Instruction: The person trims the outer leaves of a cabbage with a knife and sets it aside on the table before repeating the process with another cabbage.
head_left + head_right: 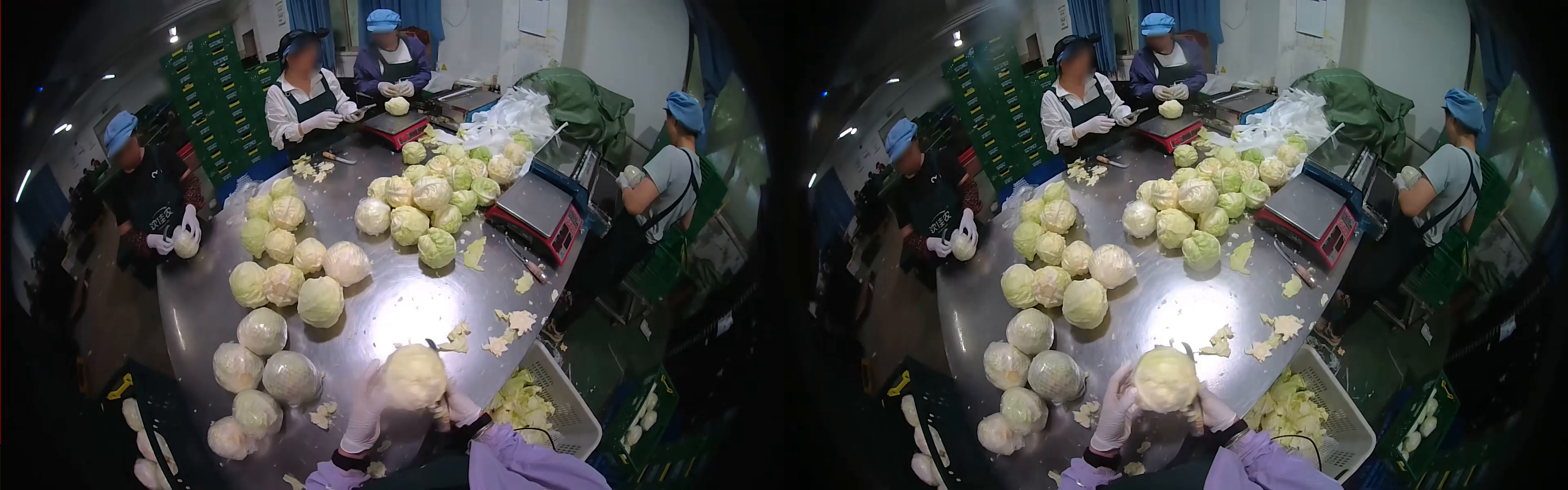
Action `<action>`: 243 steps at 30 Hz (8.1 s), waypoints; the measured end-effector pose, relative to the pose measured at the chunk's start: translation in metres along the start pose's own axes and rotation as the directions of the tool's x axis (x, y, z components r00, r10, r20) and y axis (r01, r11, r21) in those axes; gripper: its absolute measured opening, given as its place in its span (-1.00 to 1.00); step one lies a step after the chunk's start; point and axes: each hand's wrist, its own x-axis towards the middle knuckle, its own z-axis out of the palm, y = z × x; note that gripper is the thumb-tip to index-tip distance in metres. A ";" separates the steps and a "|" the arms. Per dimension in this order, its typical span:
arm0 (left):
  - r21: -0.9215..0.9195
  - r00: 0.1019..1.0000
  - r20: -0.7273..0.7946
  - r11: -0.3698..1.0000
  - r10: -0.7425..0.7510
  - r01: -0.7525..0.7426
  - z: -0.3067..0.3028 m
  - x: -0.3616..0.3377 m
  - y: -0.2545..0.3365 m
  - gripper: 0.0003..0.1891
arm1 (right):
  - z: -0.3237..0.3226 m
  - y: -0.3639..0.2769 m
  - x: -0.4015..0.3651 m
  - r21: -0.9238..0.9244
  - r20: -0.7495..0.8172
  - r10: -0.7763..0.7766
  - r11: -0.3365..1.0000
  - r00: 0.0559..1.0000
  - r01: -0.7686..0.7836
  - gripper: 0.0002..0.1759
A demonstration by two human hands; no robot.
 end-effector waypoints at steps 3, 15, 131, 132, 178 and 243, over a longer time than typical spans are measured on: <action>0.002 0.997 0.065 0.999 -0.048 0.048 0.003 0.010 0.013 -0.33 | 0.035 -0.038 0.014 0.151 -0.061 -0.191 0.969 0.980 0.198 -0.08; 0.262 0.923 -0.383 0.953 -0.043 0.154 -0.109 -0.013 -0.038 -0.51 | -0.044 -0.216 0.040 -0.403 -0.644 -0.583 0.809 0.495 0.428 -0.31; 0.769 0.984 -0.132 0.639 0.120 0.025 -0.056 -0.040 -0.036 -0.22 | 0.127 0.049 0.019 -0.787 -0.195 -0.273 -0.530 0.942 -0.317 -0.49; 0.777 0.982 -0.158 0.627 0.101 0.061 -0.053 -0.039 -0.034 -0.22 | 0.124 0.047 0.022 -0.736 -0.268 -0.280 -0.558 0.922 -0.383 -0.54; 0.936 0.968 0.096 0.311 0.230 -0.167 -0.035 -0.051 -0.027 -0.08 | 0.096 0.027 0.032 -0.832 0.003 -0.178 -0.546 0.984 -0.096 -0.36; 0.797 0.963 0.057 0.569 0.263 -0.203 -0.114 -0.083 -0.048 0.19 | 0.115 0.046 0.049 -0.973 -0.159 -0.166 -0.138 0.973 -0.182 -0.56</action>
